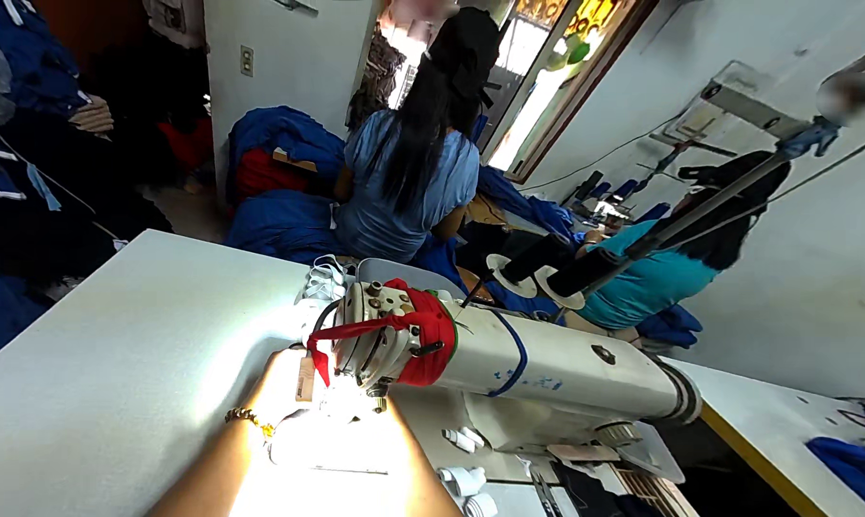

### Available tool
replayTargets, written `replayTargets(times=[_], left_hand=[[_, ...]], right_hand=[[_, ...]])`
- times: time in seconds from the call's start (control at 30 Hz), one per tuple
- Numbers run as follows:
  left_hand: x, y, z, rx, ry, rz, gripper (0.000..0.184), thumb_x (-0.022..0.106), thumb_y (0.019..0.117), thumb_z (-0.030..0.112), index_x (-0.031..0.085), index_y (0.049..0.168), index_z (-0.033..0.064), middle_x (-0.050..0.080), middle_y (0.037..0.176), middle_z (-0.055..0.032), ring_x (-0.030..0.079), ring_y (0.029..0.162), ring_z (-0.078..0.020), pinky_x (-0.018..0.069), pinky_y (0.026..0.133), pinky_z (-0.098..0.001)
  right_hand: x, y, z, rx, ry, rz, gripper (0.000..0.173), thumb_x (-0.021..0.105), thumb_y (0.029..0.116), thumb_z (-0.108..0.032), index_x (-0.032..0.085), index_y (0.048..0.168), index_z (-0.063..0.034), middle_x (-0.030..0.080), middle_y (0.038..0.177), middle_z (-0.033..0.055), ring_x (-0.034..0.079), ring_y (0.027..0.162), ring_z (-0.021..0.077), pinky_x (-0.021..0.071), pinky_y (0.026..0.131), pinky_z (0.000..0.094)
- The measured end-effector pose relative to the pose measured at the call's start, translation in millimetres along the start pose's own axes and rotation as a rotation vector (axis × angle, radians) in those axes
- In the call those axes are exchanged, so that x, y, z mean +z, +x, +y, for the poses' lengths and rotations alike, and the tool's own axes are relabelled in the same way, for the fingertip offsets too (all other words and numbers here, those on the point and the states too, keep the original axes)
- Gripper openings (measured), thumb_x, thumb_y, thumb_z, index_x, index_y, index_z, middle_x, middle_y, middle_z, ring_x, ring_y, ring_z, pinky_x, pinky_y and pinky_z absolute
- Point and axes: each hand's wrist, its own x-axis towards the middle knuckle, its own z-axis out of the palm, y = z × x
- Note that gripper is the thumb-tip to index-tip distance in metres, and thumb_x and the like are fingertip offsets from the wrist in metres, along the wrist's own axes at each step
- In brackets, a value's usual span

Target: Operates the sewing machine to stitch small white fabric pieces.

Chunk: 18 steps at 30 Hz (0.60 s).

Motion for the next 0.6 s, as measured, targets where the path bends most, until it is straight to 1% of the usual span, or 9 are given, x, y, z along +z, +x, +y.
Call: replayTargets(times=[0.1, 0.17, 0.23, 0.3, 0.33, 0.4, 0.47, 0.57, 0.6], left_hand=[[-2, 1, -1, 0.101, 0.336, 0.01, 0.022, 0.039, 0.1084, 0.009, 0.059, 0.107, 0.0002, 0.058, 0.088, -0.005, 0.058, 0.078, -0.0091, 0.0506, 0.073, -0.0244], [-3, 3, -3, 0.167, 0.514, 0.018, 0.019, 0.045, 0.1068, 0.006, 0.061, 0.108, -0.0026, 0.06, 0.09, -0.0079, 0.059, 0.081, -0.0107, 0.0504, 0.076, -0.0258], [-4, 2, -2, 0.16, 0.441, 0.011, 0.02, 0.043, 0.1073, 0.006, 0.061, 0.109, -0.0031, 0.06, 0.091, -0.0081, 0.058, 0.081, -0.0112, 0.0506, 0.076, -0.026], [-1, 1, -1, 0.094, 0.216, 0.037, 0.022, 0.039, 0.1076, 0.01, 0.058, 0.1, 0.003, 0.057, 0.083, -0.004, 0.058, 0.074, -0.01, 0.0516, 0.069, -0.0256], [-1, -2, 1, 0.108, 0.285, 0.041, 0.021, 0.041, 0.1073, 0.008, 0.059, 0.1, 0.0009, 0.056, 0.083, -0.0053, 0.057, 0.075, -0.0113, 0.0502, 0.07, -0.0266], [-6, -9, 5, 0.269, 0.828, 0.033, 0.01, 0.057, 0.1004, 0.004, 0.065, 0.102, -0.0022, 0.063, 0.088, -0.009, 0.062, 0.082, -0.0138, 0.0517, 0.078, -0.0284], [-16, -15, 8, 0.448, 1.308, 0.022, 0.024, 0.069, 0.0916, 0.017, 0.071, 0.107, -0.0007, 0.071, 0.099, -0.0141, 0.068, 0.097, -0.0235, 0.0532, 0.091, -0.0407], [-34, -30, 14, 0.56, 1.529, 0.029, 0.022, 0.064, 0.0946, 0.014, 0.073, 0.109, -0.0007, 0.071, 0.107, -0.0162, 0.067, 0.106, -0.0307, 0.0527, 0.096, -0.0458], [-45, -33, 13, 0.584, 1.587, 0.022, 0.023, 0.066, 0.0931, 0.015, 0.073, 0.11, 0.0009, 0.071, 0.109, -0.0149, 0.067, 0.107, -0.0305, 0.0533, 0.096, -0.0456]], right_hand=[[-6, 9, 2, -0.021, -0.263, -0.094, 0.039, 0.042, 0.1049, 0.005, 0.045, 0.142, 0.015, 0.047, 0.151, 0.0259, 0.046, 0.138, 0.0249, 0.0334, 0.114, 0.0279], [-4, 9, 11, -0.082, -0.249, -0.057, 0.039, 0.043, 0.1055, 0.003, 0.045, 0.143, 0.0144, 0.049, 0.15, 0.0251, 0.048, 0.136, 0.023, 0.0341, 0.112, 0.0269], [8, 62, 76, -0.513, -0.074, 0.032, 0.027, 0.051, 0.1029, 0.001, 0.056, 0.122, 0.0197, 0.062, 0.114, 0.0298, 0.061, 0.101, 0.0223, 0.0485, 0.088, 0.0237], [21, 101, 100, -0.471, 0.131, 0.029, 0.022, 0.054, 0.1022, 0.0, 0.058, 0.119, 0.0134, 0.062, 0.106, 0.0207, 0.059, 0.092, 0.0152, 0.0486, 0.084, 0.0241], [23, 106, 97, -0.379, 0.152, 0.029, 0.023, 0.055, 0.1015, 0.001, 0.059, 0.121, 0.0127, 0.064, 0.111, 0.0217, 0.059, 0.096, 0.0171, 0.048, 0.09, 0.0268], [25, 107, 91, -0.304, 0.085, 0.034, 0.027, 0.055, 0.102, 0.0, 0.058, 0.126, 0.0116, 0.063, 0.12, 0.0224, 0.059, 0.107, 0.0194, 0.0455, 0.098, 0.0288], [26, 103, 87, -0.301, -0.012, 0.066, 0.029, 0.054, 0.1025, -0.001, 0.058, 0.129, 0.0115, 0.063, 0.126, 0.0232, 0.059, 0.114, 0.0212, 0.0446, 0.102, 0.0297], [23, 91, 79, -0.209, -0.161, 0.053, 0.036, 0.043, 0.1065, 0.0, 0.05, 0.139, 0.0119, 0.055, 0.142, 0.0238, 0.052, 0.13, 0.0231, 0.0376, 0.111, 0.0309], [25, 102, 94, -0.317, -0.166, 0.092, 0.034, 0.044, 0.1039, 0.002, 0.053, 0.133, 0.0175, 0.058, 0.135, 0.0299, 0.055, 0.123, 0.0274, 0.0406, 0.108, 0.0321]])
